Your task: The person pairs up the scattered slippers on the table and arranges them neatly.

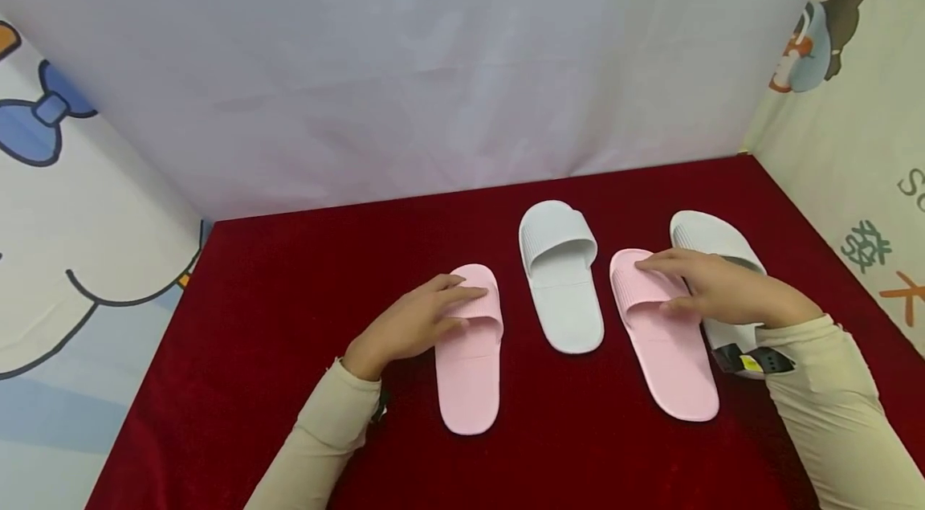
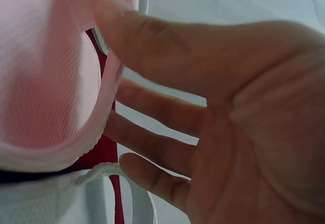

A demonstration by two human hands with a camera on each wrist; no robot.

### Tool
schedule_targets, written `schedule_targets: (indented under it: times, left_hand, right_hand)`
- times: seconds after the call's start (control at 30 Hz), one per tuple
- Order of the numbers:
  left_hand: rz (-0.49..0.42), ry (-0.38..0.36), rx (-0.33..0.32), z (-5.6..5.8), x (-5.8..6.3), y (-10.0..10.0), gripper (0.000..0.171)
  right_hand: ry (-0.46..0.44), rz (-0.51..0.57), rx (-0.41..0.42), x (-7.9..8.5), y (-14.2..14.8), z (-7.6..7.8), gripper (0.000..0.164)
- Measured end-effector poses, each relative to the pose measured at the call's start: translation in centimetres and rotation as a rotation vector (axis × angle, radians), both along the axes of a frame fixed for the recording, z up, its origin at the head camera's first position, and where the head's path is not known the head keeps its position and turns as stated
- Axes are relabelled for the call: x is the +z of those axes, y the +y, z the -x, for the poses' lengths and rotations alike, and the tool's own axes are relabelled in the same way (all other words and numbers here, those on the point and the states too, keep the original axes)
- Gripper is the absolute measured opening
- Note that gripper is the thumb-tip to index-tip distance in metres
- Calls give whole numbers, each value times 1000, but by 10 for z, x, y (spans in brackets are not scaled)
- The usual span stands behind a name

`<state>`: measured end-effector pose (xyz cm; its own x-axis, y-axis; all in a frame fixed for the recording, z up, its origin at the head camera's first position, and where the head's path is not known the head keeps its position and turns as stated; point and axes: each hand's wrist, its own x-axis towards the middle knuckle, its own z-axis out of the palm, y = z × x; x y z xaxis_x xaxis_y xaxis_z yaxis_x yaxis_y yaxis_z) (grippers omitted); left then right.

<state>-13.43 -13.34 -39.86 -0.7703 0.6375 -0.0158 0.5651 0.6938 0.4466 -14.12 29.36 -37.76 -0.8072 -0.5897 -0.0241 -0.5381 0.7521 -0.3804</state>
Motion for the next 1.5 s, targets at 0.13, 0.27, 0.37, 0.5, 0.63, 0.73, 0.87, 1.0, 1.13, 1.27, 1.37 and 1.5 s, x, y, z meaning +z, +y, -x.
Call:
schedule_targets:
  times: [0.13,0.27,0.37,0.5,0.63,0.73,0.87,1.0,1.13,1.27,1.37,1.5]
  left_hand:
    - [-7,-36,38,-1,2,-5,50]
    - [-39,-51,72,-2,1,-8,51]
    - [-59,-47,87,-3,0,-8,51]
    - [-75,-27,103,-4,0,-8,48]
    - [-93,-7,118,-4,-1,-8,47]
    - [-109,0,120,-4,-1,-7,46]
    - [-117,3,109,-5,0,-6,46]
    - [-114,8,107,-7,2,-4,47]
    - [-120,12,106,-8,4,-3,47]
    - [-120,18,95,-10,5,0,47]
    - [-116,24,88,-11,5,2,47]
    - [-115,32,76,-13,3,5,47]
  right_hand:
    - [-15,-11,-10,2,1,-1,60]
    - [-23,-23,-22,3,1,-2,59]
    - [-23,-20,-24,4,0,-3,58]
    - [-21,-4,-27,5,0,-5,56]
    - [-7,3,-27,6,-1,-6,54]
    - [10,-3,-22,7,-2,-7,54]
    - [16,-12,-18,10,-5,-9,55]
    - [26,-9,-3,13,-8,-11,55]
    - [47,3,22,14,-12,-12,54]
    - [52,30,52,13,-16,-13,54]
    - [71,69,90,11,-20,-14,53]
    - [81,95,120,9,-27,-14,53]
